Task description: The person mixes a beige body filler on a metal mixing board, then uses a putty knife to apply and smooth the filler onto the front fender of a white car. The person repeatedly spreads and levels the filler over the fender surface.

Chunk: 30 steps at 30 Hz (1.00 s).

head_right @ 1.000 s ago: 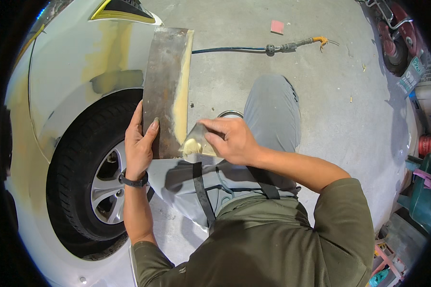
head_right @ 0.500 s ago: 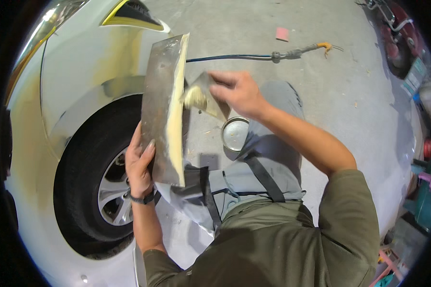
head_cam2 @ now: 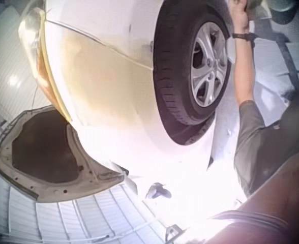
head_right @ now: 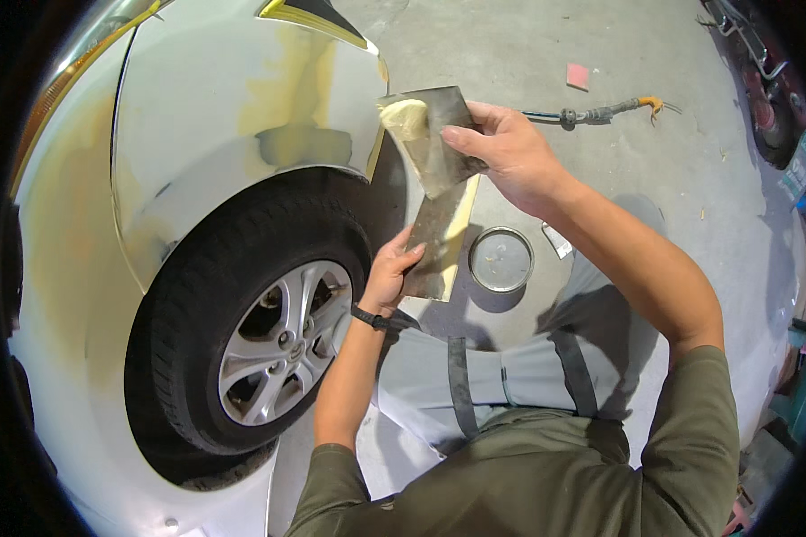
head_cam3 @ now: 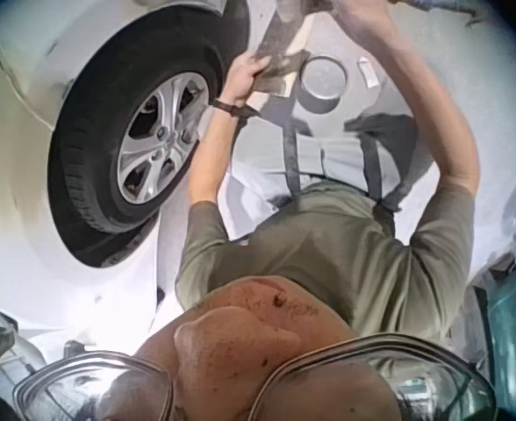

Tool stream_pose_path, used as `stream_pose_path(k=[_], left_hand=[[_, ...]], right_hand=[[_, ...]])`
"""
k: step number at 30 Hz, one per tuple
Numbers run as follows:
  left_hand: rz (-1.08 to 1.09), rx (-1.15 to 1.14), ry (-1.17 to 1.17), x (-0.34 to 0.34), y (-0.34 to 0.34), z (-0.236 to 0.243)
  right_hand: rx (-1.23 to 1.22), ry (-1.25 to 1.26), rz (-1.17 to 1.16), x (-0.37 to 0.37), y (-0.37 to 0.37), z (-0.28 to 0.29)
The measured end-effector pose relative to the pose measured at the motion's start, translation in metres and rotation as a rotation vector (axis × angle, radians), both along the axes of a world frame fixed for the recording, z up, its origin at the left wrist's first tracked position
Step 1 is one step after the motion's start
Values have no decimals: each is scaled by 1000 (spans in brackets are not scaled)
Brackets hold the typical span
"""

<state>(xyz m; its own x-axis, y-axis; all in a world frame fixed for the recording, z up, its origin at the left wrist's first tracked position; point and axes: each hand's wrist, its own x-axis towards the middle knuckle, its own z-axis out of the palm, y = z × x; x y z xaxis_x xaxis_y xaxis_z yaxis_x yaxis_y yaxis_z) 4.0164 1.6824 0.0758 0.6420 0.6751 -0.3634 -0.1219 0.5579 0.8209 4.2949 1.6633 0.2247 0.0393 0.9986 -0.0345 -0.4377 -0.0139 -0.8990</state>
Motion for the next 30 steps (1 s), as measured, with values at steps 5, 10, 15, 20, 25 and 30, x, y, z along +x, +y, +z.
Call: stream_pose_path(k=[5, 10, 15, 20, 25, 30], left_hand=[[-74, -5, -126, 6, -1, -32], [-33, -106, -175, -10, 0, -55], [13, -73, -89, -8, 18, -67], [64, -88, -25, 2, 15, -63], [31, -44, 14, -5, 10, -55], [78, -151, 107, -6, 1, -51]], right_hand=[[161, -296, -20, -28, 51, 20], [377, -348, -254, -68, 97, 27], [548, -543, -478, -87, 126, 25], [671, -643, -623, -116, 138, 9], [860, -635, -598, -122, 125, -6], [811, -658, -637, -101, 157, 6]])
